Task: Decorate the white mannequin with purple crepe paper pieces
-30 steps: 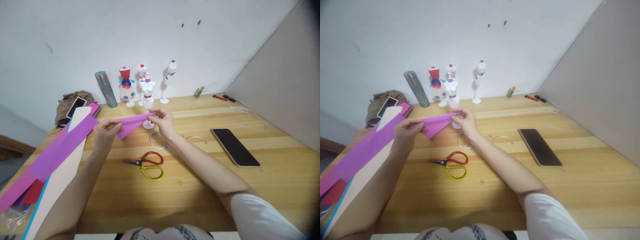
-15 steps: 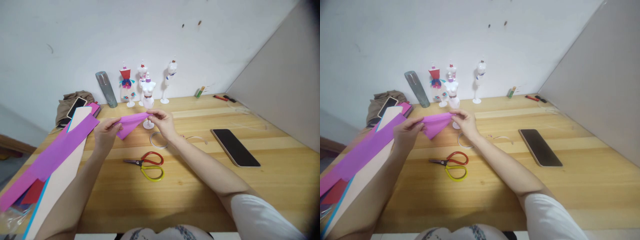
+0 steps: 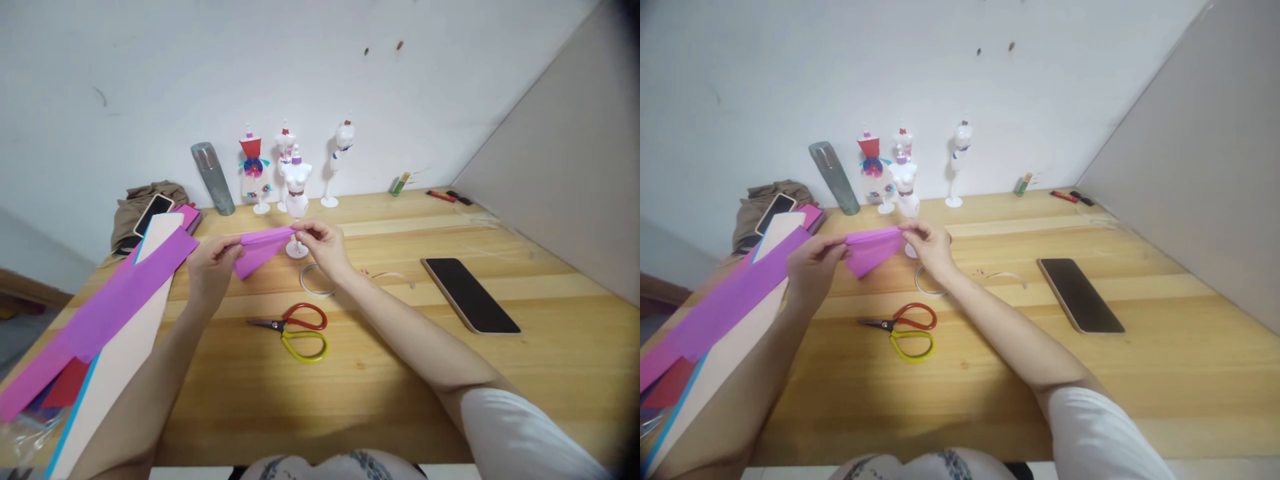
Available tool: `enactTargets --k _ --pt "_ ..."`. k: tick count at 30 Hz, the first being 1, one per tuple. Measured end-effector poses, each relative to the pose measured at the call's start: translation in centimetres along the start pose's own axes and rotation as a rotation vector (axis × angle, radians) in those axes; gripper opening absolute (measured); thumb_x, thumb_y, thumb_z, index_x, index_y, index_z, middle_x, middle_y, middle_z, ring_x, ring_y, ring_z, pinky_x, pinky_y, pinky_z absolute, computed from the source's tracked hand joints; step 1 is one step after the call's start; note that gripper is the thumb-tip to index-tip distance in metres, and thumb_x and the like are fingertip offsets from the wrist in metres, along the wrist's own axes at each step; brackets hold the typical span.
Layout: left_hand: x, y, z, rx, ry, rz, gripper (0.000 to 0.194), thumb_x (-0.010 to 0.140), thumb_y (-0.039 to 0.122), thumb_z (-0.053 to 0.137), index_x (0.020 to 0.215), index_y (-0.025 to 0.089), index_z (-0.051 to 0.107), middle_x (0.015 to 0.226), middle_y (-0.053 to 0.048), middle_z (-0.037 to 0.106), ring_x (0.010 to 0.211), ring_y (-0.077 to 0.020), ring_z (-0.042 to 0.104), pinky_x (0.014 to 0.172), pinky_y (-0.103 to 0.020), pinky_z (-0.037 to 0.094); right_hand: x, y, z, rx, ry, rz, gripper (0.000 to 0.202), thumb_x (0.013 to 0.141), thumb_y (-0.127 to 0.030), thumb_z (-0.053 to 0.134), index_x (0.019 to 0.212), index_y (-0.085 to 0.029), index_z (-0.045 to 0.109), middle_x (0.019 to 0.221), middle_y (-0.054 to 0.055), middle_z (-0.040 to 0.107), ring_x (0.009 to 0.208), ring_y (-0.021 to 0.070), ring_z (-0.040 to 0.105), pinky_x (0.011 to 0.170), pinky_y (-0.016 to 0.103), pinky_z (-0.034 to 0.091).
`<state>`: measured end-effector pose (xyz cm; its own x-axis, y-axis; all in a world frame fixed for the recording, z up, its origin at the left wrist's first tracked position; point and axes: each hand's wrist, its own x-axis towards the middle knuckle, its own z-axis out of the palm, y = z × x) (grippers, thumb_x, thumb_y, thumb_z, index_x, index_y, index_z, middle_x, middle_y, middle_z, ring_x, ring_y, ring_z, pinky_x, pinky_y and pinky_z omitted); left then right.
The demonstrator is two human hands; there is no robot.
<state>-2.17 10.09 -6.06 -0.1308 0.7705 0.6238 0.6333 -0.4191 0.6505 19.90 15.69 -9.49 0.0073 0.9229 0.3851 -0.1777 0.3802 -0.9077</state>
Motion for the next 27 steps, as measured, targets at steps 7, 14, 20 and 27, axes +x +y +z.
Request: enactTargets --k 7,14,20,27 --pt "0.2 0.2 -0.2 -0.011 0.006 -0.048 0.016 0.078 0.026 0.068 0.089 0.022 0.078 0.072 0.0 0.076 0.071 -0.0174 0.073 0.074 -0.03 0.058 0.1 0.1 -0.1 -0.019 0.001 0.03 0.013 0.071 -0.028 0.074 0.083 -0.024 0.078 0.08 0.001 0.074 0.079 0.0175 0.067 0.077 0.034 0.053" --pt "0.6 0.4 -0.3 -0.158 0.037 -0.114 0.016 0.072 0.028 0.071 0.085 0.021 0.078 0.066 0.0 0.075 0.06 -0.0169 0.073 0.061 -0.028 0.06 0.0 -0.9 -0.2 0.054 -0.057 0.069 0.022 0.068 -0.031 0.076 0.088 -0.024 0.078 0.069 -0.002 0.068 0.062 0.0119 0.056 0.061 0.028 0.047" --pt "0.7 0.3 -0.7 -0.185 0.043 -0.089 0.017 0.072 0.027 0.072 0.086 0.019 0.078 0.07 -0.002 0.075 0.062 -0.018 0.073 0.061 -0.029 0.061 -0.1 -1.2 -0.1 0.095 -0.102 0.071 0.022 0.067 -0.032 0.077 0.087 -0.025 0.079 0.073 -0.002 0.07 0.062 0.0108 0.055 0.063 0.028 0.047" --pt "0.6 0.9 -0.9 -0.116 0.03 -0.038 0.013 0.075 0.026 0.071 0.085 0.022 0.079 0.074 -0.001 0.076 0.065 -0.0173 0.074 0.064 -0.029 0.06 -0.1 -1.5 0.1 0.099 -0.063 0.098 0.017 0.066 -0.033 0.077 0.081 -0.025 0.08 0.072 -0.001 0.072 0.063 0.0119 0.057 0.064 0.029 0.05"
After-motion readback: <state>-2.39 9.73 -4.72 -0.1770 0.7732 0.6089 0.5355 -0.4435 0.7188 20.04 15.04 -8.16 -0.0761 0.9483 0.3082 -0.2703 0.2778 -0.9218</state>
